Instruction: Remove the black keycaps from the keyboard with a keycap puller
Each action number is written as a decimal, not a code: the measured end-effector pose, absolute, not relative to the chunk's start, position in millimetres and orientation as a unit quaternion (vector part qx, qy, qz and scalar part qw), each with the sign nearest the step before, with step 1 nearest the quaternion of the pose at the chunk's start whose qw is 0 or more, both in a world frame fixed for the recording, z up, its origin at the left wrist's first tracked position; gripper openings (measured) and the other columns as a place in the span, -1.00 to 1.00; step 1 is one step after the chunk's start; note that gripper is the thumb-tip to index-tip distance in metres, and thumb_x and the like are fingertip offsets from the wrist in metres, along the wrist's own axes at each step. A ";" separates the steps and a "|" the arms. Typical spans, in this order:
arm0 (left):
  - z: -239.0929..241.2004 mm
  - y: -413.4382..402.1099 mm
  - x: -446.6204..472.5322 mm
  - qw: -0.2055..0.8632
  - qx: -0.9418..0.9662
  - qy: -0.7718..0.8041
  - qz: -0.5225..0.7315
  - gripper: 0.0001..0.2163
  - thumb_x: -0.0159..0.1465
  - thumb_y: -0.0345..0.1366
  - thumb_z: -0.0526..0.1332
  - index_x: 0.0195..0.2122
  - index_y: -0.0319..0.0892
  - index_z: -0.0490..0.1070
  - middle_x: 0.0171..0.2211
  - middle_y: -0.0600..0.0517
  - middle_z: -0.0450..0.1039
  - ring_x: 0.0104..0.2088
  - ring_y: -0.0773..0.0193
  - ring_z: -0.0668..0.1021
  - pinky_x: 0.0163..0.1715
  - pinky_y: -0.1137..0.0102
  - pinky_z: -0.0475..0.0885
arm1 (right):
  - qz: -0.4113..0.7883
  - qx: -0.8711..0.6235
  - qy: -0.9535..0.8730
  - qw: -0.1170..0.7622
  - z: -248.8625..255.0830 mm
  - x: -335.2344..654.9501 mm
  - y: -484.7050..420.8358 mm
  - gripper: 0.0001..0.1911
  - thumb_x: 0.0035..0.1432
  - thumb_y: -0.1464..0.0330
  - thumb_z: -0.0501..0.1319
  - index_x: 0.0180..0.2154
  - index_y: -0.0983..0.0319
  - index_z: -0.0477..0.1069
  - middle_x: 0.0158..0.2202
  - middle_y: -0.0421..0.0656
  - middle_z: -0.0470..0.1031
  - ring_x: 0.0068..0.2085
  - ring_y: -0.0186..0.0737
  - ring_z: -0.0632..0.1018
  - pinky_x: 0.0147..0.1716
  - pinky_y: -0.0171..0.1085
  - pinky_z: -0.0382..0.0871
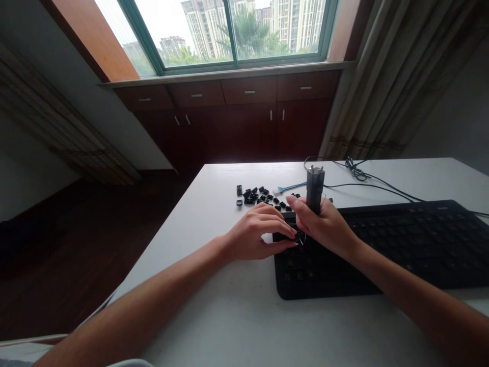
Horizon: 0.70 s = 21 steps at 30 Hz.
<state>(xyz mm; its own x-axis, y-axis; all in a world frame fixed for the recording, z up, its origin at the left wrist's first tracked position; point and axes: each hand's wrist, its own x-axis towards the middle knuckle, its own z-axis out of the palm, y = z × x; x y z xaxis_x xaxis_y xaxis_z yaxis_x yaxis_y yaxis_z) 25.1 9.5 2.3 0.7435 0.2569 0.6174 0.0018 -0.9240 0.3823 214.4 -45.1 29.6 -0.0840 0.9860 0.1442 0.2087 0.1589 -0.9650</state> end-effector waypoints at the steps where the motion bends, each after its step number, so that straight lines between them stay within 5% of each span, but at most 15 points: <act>1: 2.3 9.3 25.3 0.183 0.915 0.071 0.352 -0.89 0.25 -0.31 0.39 -0.19 -0.12 0.59 -0.27 0.05 0.68 -0.22 0.24 0.64 -0.11 0.28 0.49 | 0.418 -0.488 -0.612 0.461 28.4 214.4 -45.2 -0.42 0.34 0.05 0.15 -0.64 0.21 0.18 -0.70 -0.29 0.21 -0.63 -0.42 0.25 -0.62 -0.34 0.12; 21: 5.6 7.6 25.5 0.143 0.915 0.053 0.375 -0.91 0.21 -0.35 0.36 -0.25 -0.14 0.55 -0.29 0.01 0.64 -0.29 0.24 0.60 -0.22 0.28 0.50 | 0.438 -0.345 -0.721 0.411 23.4 225.0 -31.1 -0.54 0.36 0.15 0.18 -0.52 0.24 0.23 -0.57 -0.30 0.19 -0.53 -0.42 0.23 -0.57 -0.36 0.10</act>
<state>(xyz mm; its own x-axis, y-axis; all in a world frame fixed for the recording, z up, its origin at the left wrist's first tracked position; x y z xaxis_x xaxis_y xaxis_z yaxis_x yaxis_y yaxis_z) 25.5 7.6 5.6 0.7134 0.2035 0.6705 -0.0104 -0.9537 0.3005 225.0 -31.1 23.4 -0.4240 0.8580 0.2900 0.1386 0.3779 -0.9154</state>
